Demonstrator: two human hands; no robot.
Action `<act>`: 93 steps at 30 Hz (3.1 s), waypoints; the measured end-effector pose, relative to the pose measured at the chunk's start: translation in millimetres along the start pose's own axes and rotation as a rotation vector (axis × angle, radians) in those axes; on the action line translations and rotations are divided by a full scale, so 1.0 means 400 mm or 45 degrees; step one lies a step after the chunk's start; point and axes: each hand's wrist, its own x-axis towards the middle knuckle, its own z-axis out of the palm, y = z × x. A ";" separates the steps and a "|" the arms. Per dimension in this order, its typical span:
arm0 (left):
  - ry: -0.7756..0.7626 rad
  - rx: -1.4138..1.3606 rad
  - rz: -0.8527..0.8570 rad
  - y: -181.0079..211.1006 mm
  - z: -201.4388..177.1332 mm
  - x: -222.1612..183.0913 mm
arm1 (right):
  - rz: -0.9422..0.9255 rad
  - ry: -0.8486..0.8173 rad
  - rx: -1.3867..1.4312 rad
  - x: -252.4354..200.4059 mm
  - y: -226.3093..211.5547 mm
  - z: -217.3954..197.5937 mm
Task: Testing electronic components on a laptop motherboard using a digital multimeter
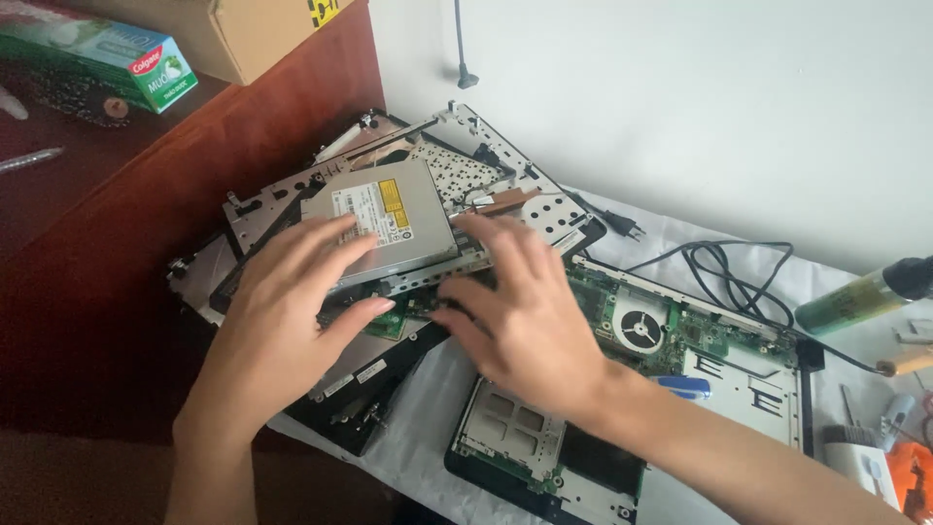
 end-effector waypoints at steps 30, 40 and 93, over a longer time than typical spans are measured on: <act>0.222 0.030 0.285 0.010 0.074 -0.021 | 1.260 -0.262 1.128 -0.328 0.123 -0.311; 0.245 -0.332 0.485 0.326 0.134 0.054 | 1.017 -0.038 0.109 -0.531 0.201 -0.384; -0.336 0.077 0.247 0.329 0.458 0.186 | 0.935 -0.198 -0.057 -0.574 0.203 -0.356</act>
